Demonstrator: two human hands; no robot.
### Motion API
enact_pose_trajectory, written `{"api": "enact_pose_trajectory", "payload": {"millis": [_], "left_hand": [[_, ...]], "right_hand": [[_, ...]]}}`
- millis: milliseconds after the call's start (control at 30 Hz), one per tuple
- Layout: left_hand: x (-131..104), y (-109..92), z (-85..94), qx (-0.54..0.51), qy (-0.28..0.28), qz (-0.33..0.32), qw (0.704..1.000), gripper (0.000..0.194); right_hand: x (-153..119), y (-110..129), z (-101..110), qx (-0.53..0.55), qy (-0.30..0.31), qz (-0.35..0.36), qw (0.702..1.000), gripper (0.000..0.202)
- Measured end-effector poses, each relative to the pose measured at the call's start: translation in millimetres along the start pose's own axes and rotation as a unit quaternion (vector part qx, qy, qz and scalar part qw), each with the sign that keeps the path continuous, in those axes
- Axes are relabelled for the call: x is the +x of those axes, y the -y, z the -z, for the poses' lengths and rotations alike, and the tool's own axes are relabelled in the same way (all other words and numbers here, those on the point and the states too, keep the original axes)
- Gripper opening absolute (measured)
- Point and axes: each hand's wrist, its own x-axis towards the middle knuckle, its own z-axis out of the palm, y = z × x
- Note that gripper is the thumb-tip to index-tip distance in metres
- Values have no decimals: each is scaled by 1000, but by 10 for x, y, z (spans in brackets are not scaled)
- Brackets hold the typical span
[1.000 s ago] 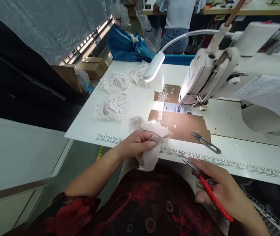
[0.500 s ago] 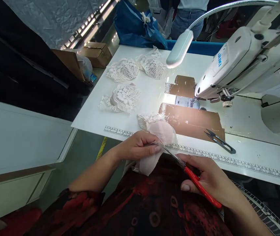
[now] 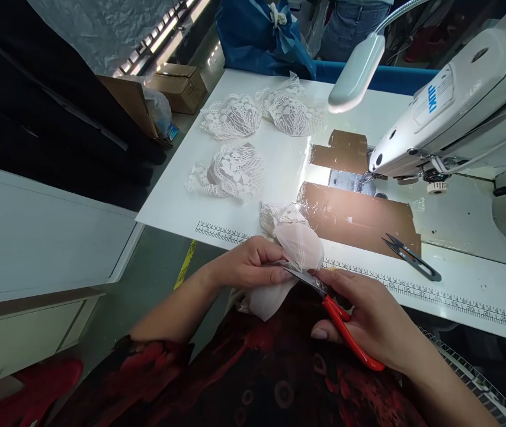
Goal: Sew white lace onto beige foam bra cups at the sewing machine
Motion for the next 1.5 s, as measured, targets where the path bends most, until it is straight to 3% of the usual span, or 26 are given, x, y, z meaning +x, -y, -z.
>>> {"api": "enact_pose_trajectory", "payload": {"millis": [167,400,533,600,667,733,800,867,1067,1133,1233,1333,1433,1500], "left_hand": [[-2,26,-6,-4,-8,-21,1000,28],[13,28,-39,7,-29,-10,999,29],[-8,34,-45,116,-47,-59,990,25],[-42,38,-37,240,-93,-127,958,20],[-74,24,-26,367,-150,-204,895,17],[-76,-20,-14,450,-172,-254,838,14],[-24,-88,-2,488,-150,-270,816,12],[94,-154,9,510,-102,-262,813,13],[617,-201,-27,610,109,-177,765,17],[707,-200,-52,625,141,-132,756,17],[703,-202,-44,615,132,-53,776,17],[614,-184,17,525,91,-14,846,18],[529,-149,32,380,29,-54,923,19],[491,-120,-26,282,-31,-103,953,18]], "right_hand": [[-4,-14,-15,-19,-7,9,1000,51],[-46,-139,-119,-105,-75,47,991,33],[-84,-190,-116,-97,-88,47,990,31],[-120,-208,-87,-70,-91,42,993,31],[-163,-222,-51,-57,-99,32,993,31],[-200,-230,-19,-51,-118,19,992,32],[-225,-237,7,-42,-150,3,988,31],[-238,-249,24,-42,-190,-13,981,30],[-302,-333,36,-45,-243,-39,968,33],[-350,-361,39,-25,-249,-54,967,33],[-435,-394,60,26,-267,-87,960,35],[-492,-411,95,91,-285,-109,948,37],[-463,-410,114,128,-295,-110,941,38],[-378,-398,101,143,-292,-98,941,40]]}}
